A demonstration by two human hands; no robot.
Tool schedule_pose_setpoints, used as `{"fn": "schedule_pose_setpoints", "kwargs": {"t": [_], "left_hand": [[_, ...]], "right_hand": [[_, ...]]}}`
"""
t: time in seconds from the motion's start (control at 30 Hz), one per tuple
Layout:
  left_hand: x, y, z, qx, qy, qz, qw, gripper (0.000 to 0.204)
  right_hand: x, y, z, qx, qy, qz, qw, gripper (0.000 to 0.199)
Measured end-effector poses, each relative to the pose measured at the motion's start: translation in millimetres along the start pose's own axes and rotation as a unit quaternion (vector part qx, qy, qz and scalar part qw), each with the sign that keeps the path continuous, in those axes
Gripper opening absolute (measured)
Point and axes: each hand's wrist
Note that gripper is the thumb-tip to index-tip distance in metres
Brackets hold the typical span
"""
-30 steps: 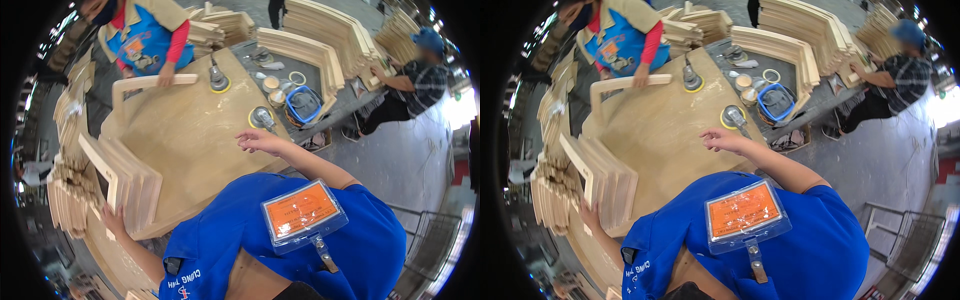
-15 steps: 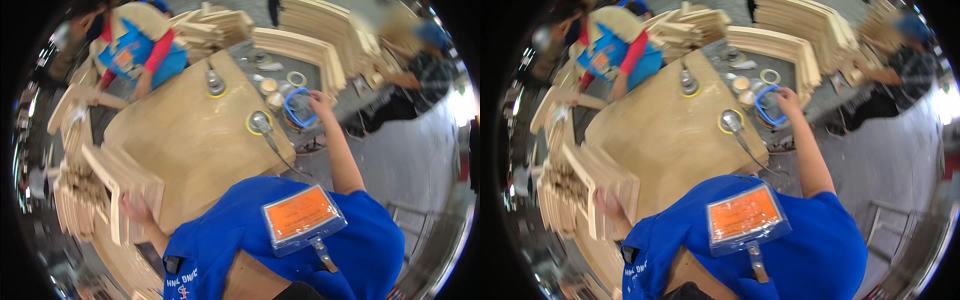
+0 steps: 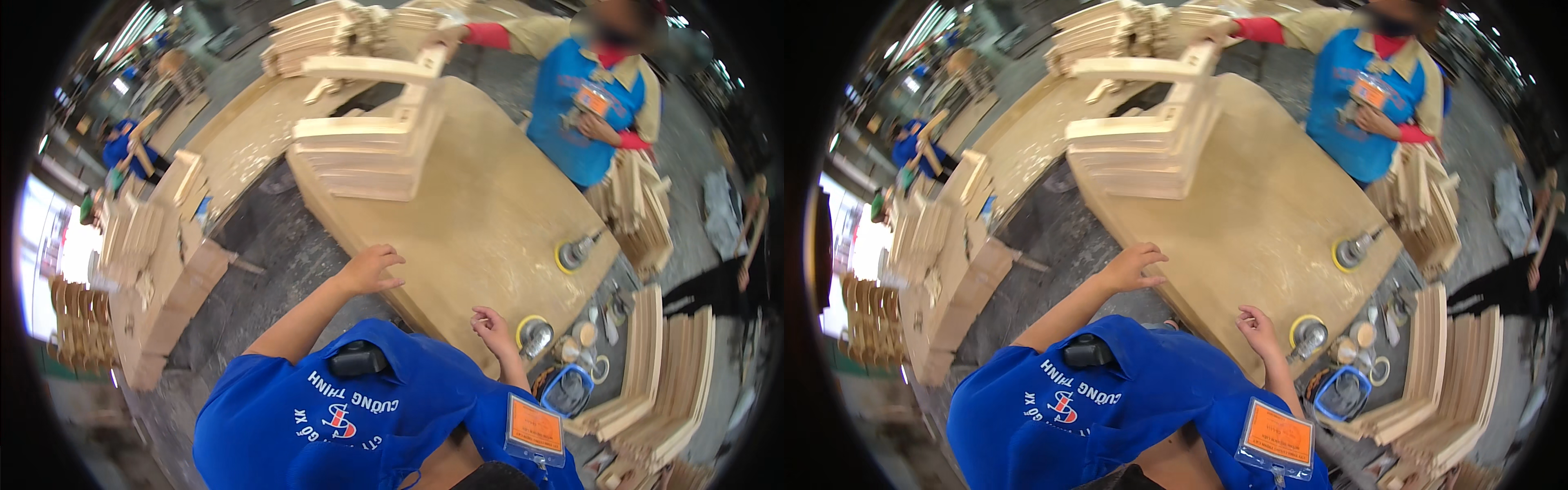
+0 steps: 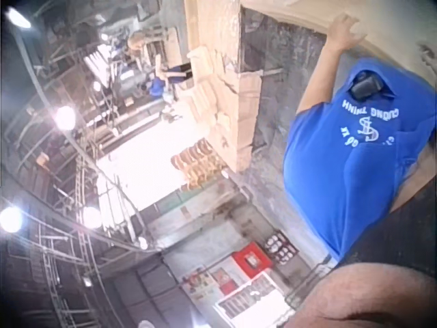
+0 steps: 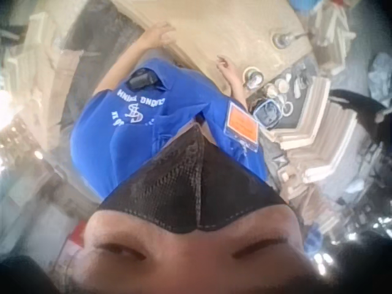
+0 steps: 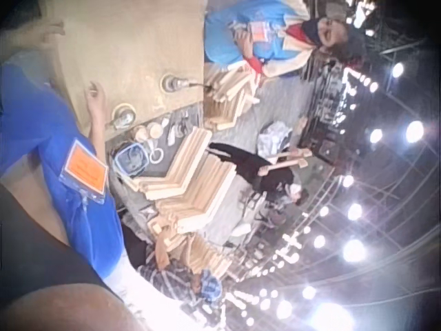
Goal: The person uses a handheld orbital sander to smooth L-shaped wooden parts on a workbench. They pick up parts, sand edges and corners, flip pieces, and stack finished parts. Other workers are visible in the background performing similar tasks.
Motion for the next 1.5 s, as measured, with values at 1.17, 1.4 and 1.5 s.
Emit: {"fn": "schedule_pose_setpoints", "kwargs": {"t": [1.17, 1.4, 1.5], "left_hand": [[-233, -234, 92, -0.267, 0.178, 0.614, 0.721, 0.071], [-263, -232, -34, -0.325, 0.242, 0.568, 0.716, 0.082], [-263, -233, -71, -0.303, 0.22, 0.583, 0.721, 0.083]], "right_hand": [[53, -270, -310, -0.006, 0.234, -0.184, 0.955, 0.093], [56, -277, -361, 0.003, 0.149, -0.239, 0.96, 0.066], [63, -273, -367, 0.012, 0.154, -0.293, 0.943, 0.063]]}}
Point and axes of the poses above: each hand's wrist, its own z-axis away from the middle knuckle, its own x-axis out of the palm, y = z × x, and after that the axes turned 13 degrees about z, right-handed
